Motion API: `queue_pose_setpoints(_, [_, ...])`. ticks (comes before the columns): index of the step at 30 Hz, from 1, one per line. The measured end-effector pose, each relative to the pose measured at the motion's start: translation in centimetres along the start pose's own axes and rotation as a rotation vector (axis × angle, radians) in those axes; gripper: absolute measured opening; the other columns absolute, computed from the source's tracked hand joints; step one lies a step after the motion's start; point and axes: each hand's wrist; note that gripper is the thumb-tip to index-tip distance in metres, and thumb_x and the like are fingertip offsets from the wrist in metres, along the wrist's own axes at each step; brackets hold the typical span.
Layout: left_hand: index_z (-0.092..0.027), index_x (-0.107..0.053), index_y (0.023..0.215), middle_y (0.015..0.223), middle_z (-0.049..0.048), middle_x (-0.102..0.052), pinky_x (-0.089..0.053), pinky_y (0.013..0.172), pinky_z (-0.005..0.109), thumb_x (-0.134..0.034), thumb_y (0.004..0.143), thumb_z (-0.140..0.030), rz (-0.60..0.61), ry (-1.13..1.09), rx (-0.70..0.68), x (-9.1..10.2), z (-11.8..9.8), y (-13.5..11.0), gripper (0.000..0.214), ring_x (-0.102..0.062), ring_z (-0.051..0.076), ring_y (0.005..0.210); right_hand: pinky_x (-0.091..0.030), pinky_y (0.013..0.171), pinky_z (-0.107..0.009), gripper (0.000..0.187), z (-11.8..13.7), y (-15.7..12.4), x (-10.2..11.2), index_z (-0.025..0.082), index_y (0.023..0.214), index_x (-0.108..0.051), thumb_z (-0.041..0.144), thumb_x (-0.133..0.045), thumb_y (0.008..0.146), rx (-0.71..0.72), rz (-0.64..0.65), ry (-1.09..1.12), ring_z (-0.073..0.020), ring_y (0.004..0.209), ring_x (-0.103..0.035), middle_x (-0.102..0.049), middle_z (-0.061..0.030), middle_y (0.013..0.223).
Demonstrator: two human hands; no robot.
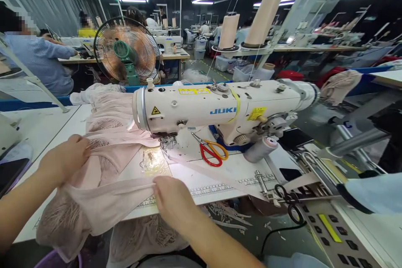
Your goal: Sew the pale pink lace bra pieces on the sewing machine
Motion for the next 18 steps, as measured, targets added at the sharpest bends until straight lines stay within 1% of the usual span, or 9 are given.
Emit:
queue_pose_setpoints(2, [-0.018,-0.06,0.087,0.102,0.0138,-0.062,-0.047,0.074,0.039,-0.037,0.085,-0.02,-0.017,0.005,-0.094,-0.3,-3.7,0.1,0.023,-0.063,0.029,0.085,-0.051,0.08,-0.033,0.021,1.1,0.2,-2.7,0.013,0.101,-0.063,0.014,-0.044,0.09,0.087,0.074,-0.139,-0.0233,0.092,-0.066,-0.069,-0.0133,0.101])
queue_pose_setpoints(4, [-0.019,-0.06,0.093,0.102,0.0104,-0.064,-0.048,0.076,0.036,-0.039,0.085,-0.018,0.045,-0.072,-0.307,-1.3,-7.7,0.6,0.023,-0.063,0.027,0.089,-0.048,0.093,-0.037,0.025,1.4,0.8,-5.0,0.007,0.11,-0.062,0.014,-0.05,0.089,0.147,0.068,-0.254,-0.0278,0.112,-0.059,-0.062,-0.021,0.121])
queue_pose_setpoints(5, [-0.02,-0.06,0.098,0.104,0.0095,-0.065,-0.048,0.076,0.035,-0.038,0.083,-0.014,0.044,-0.092,-0.364,-2.0,-9.4,1.1,0.027,-0.063,0.026,0.09,-0.044,0.099,-0.04,0.029,1.3,1.1,-5.8,0.005,0.115,-0.061,0.016,-0.052,0.089,0.161,0.062,-0.296,-0.0298,0.119,-0.054,-0.057,-0.023,0.128])
queue_pose_setpoints(6, [-0.019,-0.06,0.102,0.108,0.0095,-0.064,-0.049,0.078,0.034,-0.038,0.083,-0.011,0.041,-0.097,-0.399,-2.8,-10.9,1.8,0.03,-0.063,0.025,0.093,-0.042,0.103,-0.043,0.033,1.1,1.5,-6.4,0.004,0.119,-0.059,0.02,-0.054,0.09,0.163,0.059,-0.328,-0.0315,0.125,-0.05,-0.054,-0.0235,0.132])
queue_pose_setpoints(8, [-0.017,-0.061,0.105,0.113,0.0113,-0.063,-0.048,0.084,0.035,-0.044,0.083,-0.015,0.026,-0.095,-0.399,-4.3,-12.9,3.4,0.028,-0.061,0.026,0.101,-0.038,0.105,-0.048,0.04,0.8,2.0,-6.8,0.005,0.124,-0.057,0.028,-0.057,0.09,0.138,0.076,-0.365,-0.0333,0.128,-0.045,-0.052,-0.0223,0.135])
queue_pose_setpoints(10, [-0.015,-0.062,0.103,0.111,0.0148,-0.063,-0.047,0.088,0.038,-0.047,0.086,-0.025,0.007,-0.09,-0.342,-5.4,-13.8,5.3,0.025,-0.059,0.03,0.106,-0.037,0.105,-0.051,0.042,0.7,2.5,-6.5,0.008,0.125,-0.057,0.032,-0.057,0.091,0.11,0.088,-0.387,-0.0335,0.13,-0.043,-0.051,-0.021,0.137])
queue_pose_setpoints(13, [-0.013,-0.065,0.095,0.095,0.017,-0.067,-0.05,0.079,0.039,-0.041,0.091,-0.035,0.004,-0.092,-0.208,-6.1,-14.0,8.0,0.033,-0.064,0.031,0.095,-0.037,0.103,-0.051,0.035,0.8,3.5,-5.9,0.012,0.118,-0.062,0.034,-0.056,0.091,0.111,0.067,-0.412,-0.0329,0.13,-0.041,-0.051,-0.0191,0.137])
queue_pose_setpoints(16, [-0.013,-0.066,0.093,0.084,0.0152,-0.068,-0.05,0.07,0.037,-0.044,0.09,-0.037,0.027,-0.102,-0.118,-5.7,-14.2,9.8,0.033,-0.066,0.03,0.083,-0.042,0.094,-0.05,0.026,1.2,4.8,-5.3,0.018,0.103,-0.068,0.036,-0.056,0.09,0.063,0.02,-0.443,-0.0331,0.12,-0.047,-0.055,-0.0159,0.129])
queue_pose_setpoints(18, [-0.013,-0.064,0.102,0.09,0.0148,-0.068,-0.05,0.073,0.036,-0.048,0.088,-0.033,0.015,-0.117,-0.124,-5.0,-14.3,9.9,0.029,-0.066,0.029,0.087,-0.044,0.087,-0.049,0.024,1.2,5.5,-5.1,0.019,0.097,-0.069,0.038,-0.056,0.089,0.005,0.019,-0.466,-0.0308,0.106,-0.053,-0.06,-0.0149,0.116])
Point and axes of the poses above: each hand's wrist, its own y-axis towards the middle knuckle, its own x-axis out of the back of the hand, z = x × y
